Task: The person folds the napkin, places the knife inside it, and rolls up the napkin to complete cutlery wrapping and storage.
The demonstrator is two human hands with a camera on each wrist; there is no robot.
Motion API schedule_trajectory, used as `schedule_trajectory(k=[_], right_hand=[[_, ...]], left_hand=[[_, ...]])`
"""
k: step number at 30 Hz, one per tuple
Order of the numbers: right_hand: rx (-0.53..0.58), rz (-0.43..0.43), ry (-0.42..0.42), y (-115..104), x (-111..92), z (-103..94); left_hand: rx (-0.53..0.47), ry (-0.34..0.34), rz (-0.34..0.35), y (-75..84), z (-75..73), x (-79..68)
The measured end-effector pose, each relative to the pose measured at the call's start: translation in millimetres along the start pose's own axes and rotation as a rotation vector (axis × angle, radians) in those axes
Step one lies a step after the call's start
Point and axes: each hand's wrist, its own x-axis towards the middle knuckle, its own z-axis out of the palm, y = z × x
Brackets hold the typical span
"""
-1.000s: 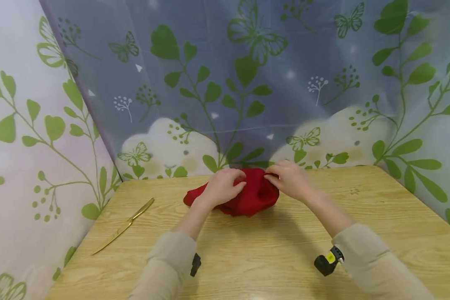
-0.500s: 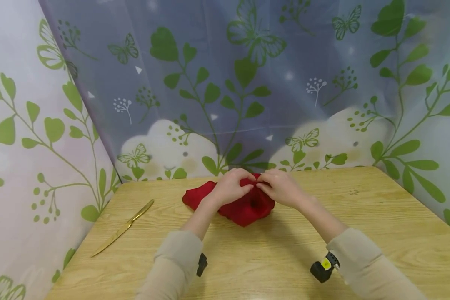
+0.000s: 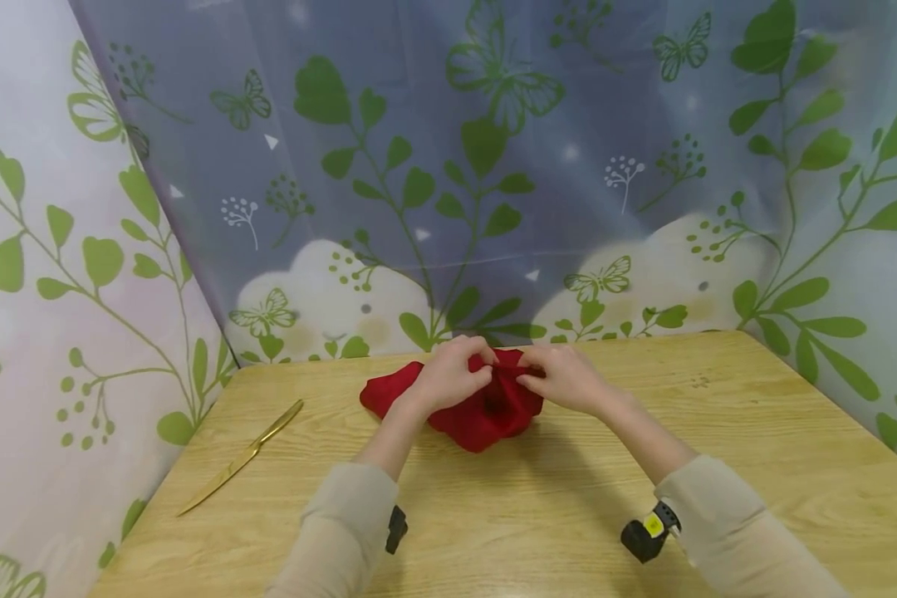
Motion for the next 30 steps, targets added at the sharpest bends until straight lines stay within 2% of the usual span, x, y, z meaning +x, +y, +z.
schedule_trajectory(k=[4,9,13,17,23,26,30], right_hand=[[0.04,0.04,-0.037,5,-2,-0.5],[0.059,0.114,-0.06,14,-4,0.6],[0.064,0.159,-0.051,15,-3,-1.1],[0.105,0.181,-0.043,16,-2,-4.1],[0.152,0.202,0.033,18,-3,-16.3],[0.146,0.195,0.059,17,-2,-22.8],[0.104,0.171,0.045,16,0,-27.1]], left_hand=[[-0.106,0.029,-0.02,-2.8,-8.2,-0.8],[-0.261,0.055,-0.048,1.5,-15.7,-1.7],[-0.275,0.034,-0.048,5.7,-18.7,-1.8],[-0.185,-0.008,-0.017,8.9,-23.7,-1.1],[0.102,-0.109,0.034,13.1,-34.7,1.5],[0.209,-0.167,0.063,13.6,-39.5,2.6],[0.296,-0.165,0.073,13.6,-44.9,4.1]])
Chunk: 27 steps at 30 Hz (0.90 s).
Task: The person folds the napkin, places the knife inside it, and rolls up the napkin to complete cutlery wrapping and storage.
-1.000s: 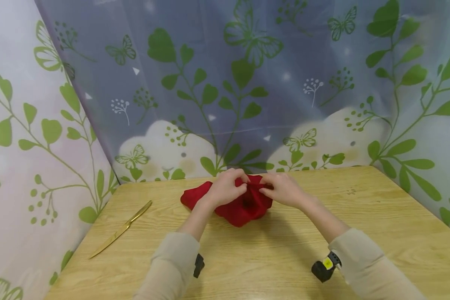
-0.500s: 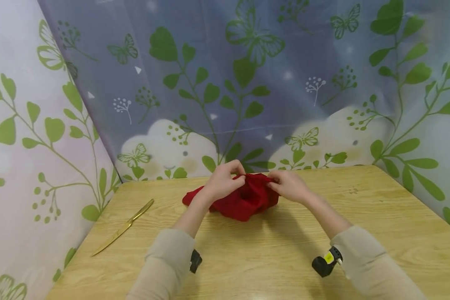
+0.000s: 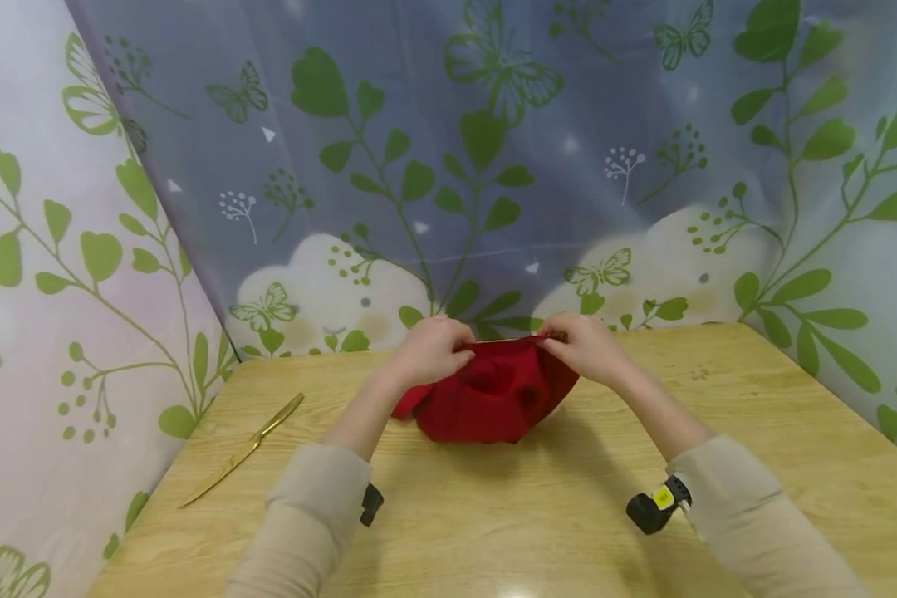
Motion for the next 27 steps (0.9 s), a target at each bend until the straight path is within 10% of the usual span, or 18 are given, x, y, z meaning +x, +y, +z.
schedule_trajectory(k=[9,27], right_hand=[[-0.097,-0.038,-0.044,8,-5,2.2],[-0.107,0.159,0.03,33,-17,-20.0]], left_hand=[[0.001,0.027,-0.056,-3.6,-18.9,-3.7],[-0.034,-0.098,-0.067,-20.9,-22.0,-25.3]])
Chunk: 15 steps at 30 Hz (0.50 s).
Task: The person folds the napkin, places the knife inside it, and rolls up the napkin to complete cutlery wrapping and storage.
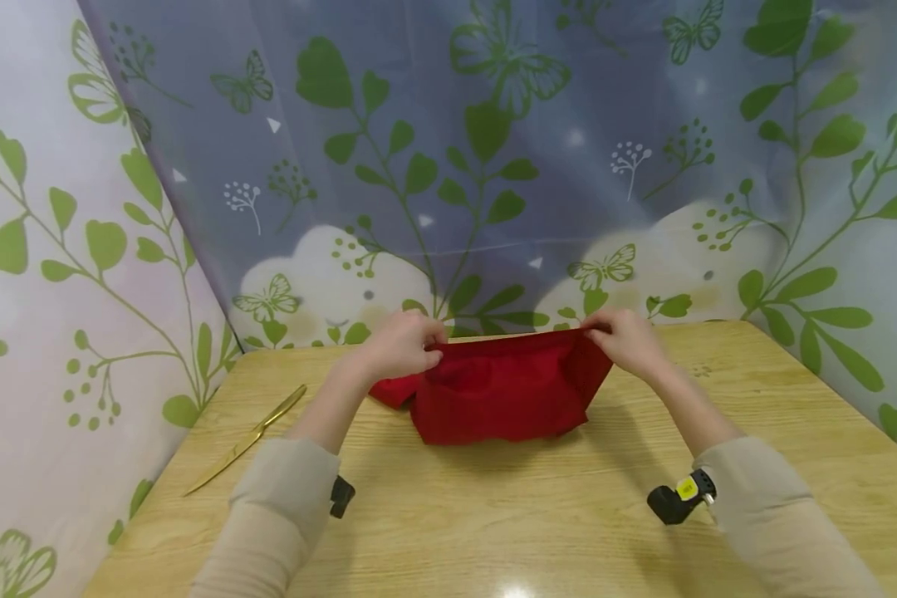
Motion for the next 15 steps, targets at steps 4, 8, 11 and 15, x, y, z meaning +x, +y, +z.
schedule_trajectory(k=[4,8,11,15], right_hand=[[-0.035,-0.005,0.049,-3,1,-15.0],[-0.044,0.0,0.066,-6,1,-29.7],[-0.026,-0.001,0.07,-4,0,-38.8],[0.009,0.004,0.071,4,-2,-48.3]], left_hand=[[0.02,0.023,0.022,-1.5,4.4,-0.4],[0.017,0.03,0.027,-2.2,6.3,-1.1],[0.036,0.015,0.027,-2.8,6.6,-1.7],[0.062,-0.007,0.029,-3.9,5.8,-3.1]])
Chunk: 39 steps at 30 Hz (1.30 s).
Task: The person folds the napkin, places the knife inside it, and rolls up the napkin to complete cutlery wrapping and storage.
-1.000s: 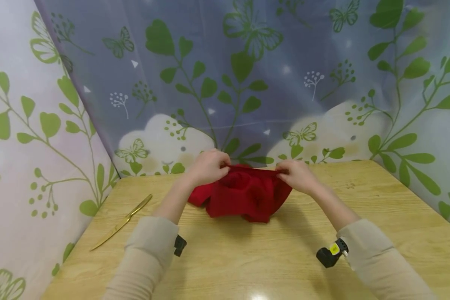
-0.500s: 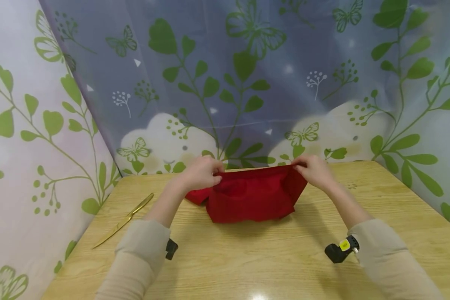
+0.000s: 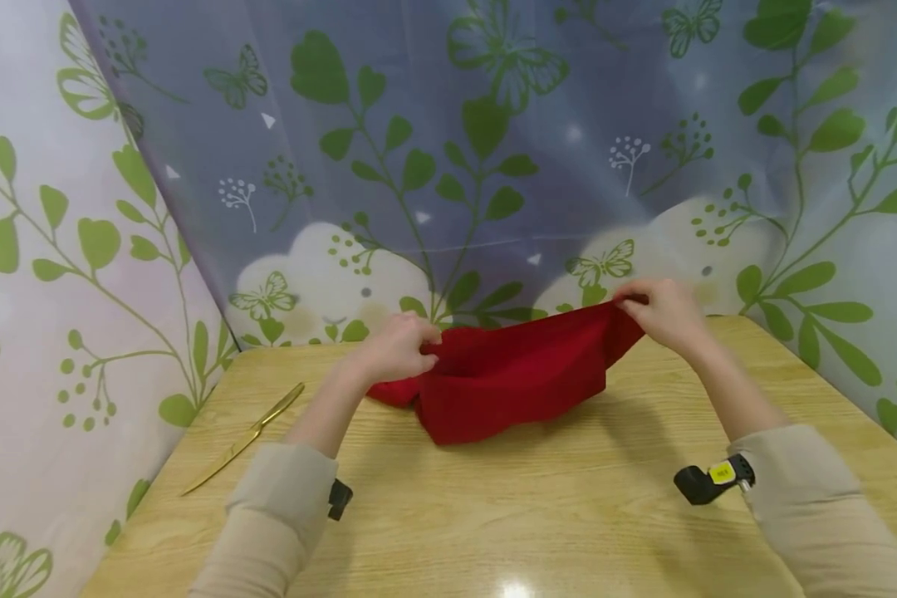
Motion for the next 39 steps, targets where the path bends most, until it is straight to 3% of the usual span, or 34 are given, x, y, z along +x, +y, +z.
schedule_trajectory(k=[4,7,11,16,21,26,29,33,36,39], right_hand=[[0.004,0.027,-0.004,6,-3,-9.7],[-0.011,0.045,-0.008,10,-6,-16.8],[-0.082,0.062,0.006,16,-11,-27.4],[-0.148,0.008,-0.007,24,-19,-40.5],[-0.178,-0.051,-0.027,24,-28,-55.2],[-0.231,-0.139,0.088,6,-36,-71.1],[-0.24,-0.181,0.191,-9,-42,-80.7],[-0.228,-0.267,0.281,-24,-54,-93.1],[-0.205,-0.345,0.302,-32,-63,-101.7],[-0.197,-0.353,0.299,-38,-72,-109.7]], left_hand=[[0.067,0.016,0.008,-5.4,-2.1,-5.8],[0.169,0.065,0.023,-12.5,-5.1,-11.6],[0.236,0.111,0.003,-24.9,-9.5,-20.7],[0.203,0.144,-0.045,-41.0,-16.3,-36.6],[0.166,0.204,-0.104,-46.5,-33.9,-56.0],[0.131,0.269,-0.152,-41.0,-61.5,-73.8],[0.113,0.347,-0.156,-33.5,-76.7,-85.9],[0.091,0.494,-0.102,-20.9,-92.4,-102.8],[0.062,0.611,-0.054,-10.4,-102.7,-115.3],[0.029,0.725,-0.003,1.3,-113.1,-126.0]])
